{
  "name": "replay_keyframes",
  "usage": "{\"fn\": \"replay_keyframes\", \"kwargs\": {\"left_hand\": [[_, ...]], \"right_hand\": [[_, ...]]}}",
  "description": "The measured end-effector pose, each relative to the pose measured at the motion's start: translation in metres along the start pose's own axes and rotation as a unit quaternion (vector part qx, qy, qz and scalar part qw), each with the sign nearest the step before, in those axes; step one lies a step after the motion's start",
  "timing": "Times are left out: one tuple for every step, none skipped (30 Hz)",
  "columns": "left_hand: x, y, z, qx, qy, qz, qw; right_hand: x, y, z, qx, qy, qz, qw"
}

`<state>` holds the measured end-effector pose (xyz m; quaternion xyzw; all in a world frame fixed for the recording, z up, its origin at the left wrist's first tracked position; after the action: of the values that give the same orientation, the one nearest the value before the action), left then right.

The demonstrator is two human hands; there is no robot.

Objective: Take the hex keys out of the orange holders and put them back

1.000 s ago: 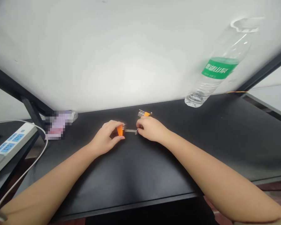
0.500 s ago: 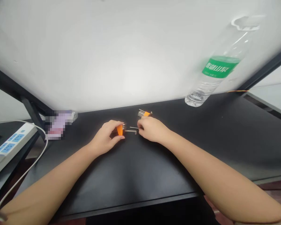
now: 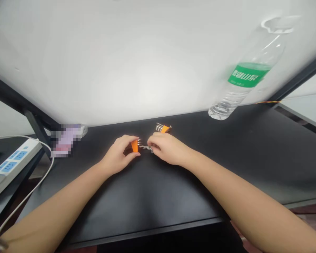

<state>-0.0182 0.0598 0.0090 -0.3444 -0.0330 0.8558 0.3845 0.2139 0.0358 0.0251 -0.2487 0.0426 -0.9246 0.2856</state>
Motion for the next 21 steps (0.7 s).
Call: {"fn": "replay_keyframes", "kwargs": {"left_hand": [[0.0, 0.0, -0.0001, -0.001, -0.001, -0.001, 1.0], [0.0001, 0.0001, -0.0002, -0.001, -0.002, -0.003, 1.0], [0.0002, 0.0001, -0.0003, -0.001, -0.003, -0.004, 1.0], [0.0003, 0.0001, -0.0004, -0.001, -0.004, -0.004, 1.0], [0.0005, 0.0001, -0.0004, -0.002, -0.006, -0.005, 1.0], [0.0007, 0.0001, -0.0004, -0.002, -0.008, -0.005, 1.0], [0.001, 0.0001, -0.0005, -0.002, -0.01, -0.006, 1.0], [0.0012, 0.0002, -0.0007, -0.001, -0.013, -0.008, 1.0], [0.0014, 0.0002, -0.0009, 0.0, -0.014, -0.01, 1.0], [0.0016, 0.0002, -0.0011, 0.002, -0.016, -0.012, 1.0], [0.0017, 0.0002, -0.0014, 0.003, -0.017, -0.013, 1.0], [0.0018, 0.0002, -0.0016, 0.004, -0.017, -0.015, 1.0], [0.0018, 0.0002, -0.0017, 0.004, -0.018, -0.017, 1.0], [0.0018, 0.0002, -0.0018, 0.003, -0.019, -0.018, 1.0], [0.0018, 0.0002, -0.0019, 0.004, -0.019, -0.019, 1.0], [0.0018, 0.0001, -0.0019, 0.005, -0.02, -0.02, 1.0], [0.0018, 0.0001, -0.002, 0.005, -0.021, -0.021, 1.0], [0.0018, 0.0001, -0.0021, 0.006, -0.022, -0.021, 1.0], [0.0019, 0.0001, -0.0022, 0.007, -0.023, -0.02, 1.0], [0.0021, 0.0001, -0.0023, 0.008, -0.023, -0.021, 0.999], [0.0022, 0.0002, -0.0025, 0.009, -0.024, -0.021, 0.999]], "right_hand": [[0.0013, -0.0002, -0.0014, -0.01, -0.002, 0.008, 1.0], [0.0019, -0.0003, -0.0032, -0.016, -0.004, 0.012, 1.0], [0.0019, -0.0003, -0.0051, -0.021, -0.005, 0.016, 1.0], [0.0015, -0.0004, -0.0067, -0.026, -0.005, 0.02, 0.999], [0.0008, -0.0005, -0.008, -0.032, -0.006, 0.025, 0.999], [0.0002, -0.0005, -0.0089, -0.037, -0.005, 0.031, 0.999], [-0.0003, -0.0005, -0.0094, -0.044, -0.004, 0.037, 0.998], [-0.0005, -0.0004, -0.0094, -0.05, -0.001, 0.042, 0.998], [-0.0004, -0.0003, -0.0092, -0.054, 0.002, 0.047, 0.997], [0.0, -0.0001, -0.0087, -0.057, 0.005, 0.05, 0.997], [0.0006, 0.0001, -0.0081, -0.06, 0.009, 0.052, 0.997], [0.0014, 0.0004, -0.0075, -0.062, 0.012, 0.054, 0.997], [0.0022, 0.0008, -0.0069, -0.064, 0.016, 0.055, 0.996], [0.003, 0.0012, -0.0065, -0.064, 0.019, 0.057, 0.996], [0.0038, 0.0016, -0.0061, -0.063, 0.021, 0.057, 0.996], [0.0045, 0.0021, -0.0058, -0.062, 0.024, 0.057, 0.996], [0.0053, 0.0025, -0.0056, -0.06, 0.027, 0.059, 0.996], [0.006, 0.003, -0.0054, -0.059, 0.028, 0.061, 0.996], [0.0067, 0.0034, -0.0052, -0.058, 0.028, 0.063, 0.996], [0.0073, 0.0038, -0.005, -0.058, 0.028, 0.067, 0.996], [0.0079, 0.004, -0.0048, -0.057, 0.028, 0.07, 0.995]]}}
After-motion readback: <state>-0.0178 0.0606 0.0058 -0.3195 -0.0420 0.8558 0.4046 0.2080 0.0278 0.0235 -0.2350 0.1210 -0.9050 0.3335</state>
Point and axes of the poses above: each hand's wrist, its own y-axis away from the middle knuckle, its own z-axis out of the back of the hand, x = y × z, the point moved 2 cm from there along -y, towards the middle knuckle, and after that the axes turned 5 degrees about y, right-handed, at the moved point
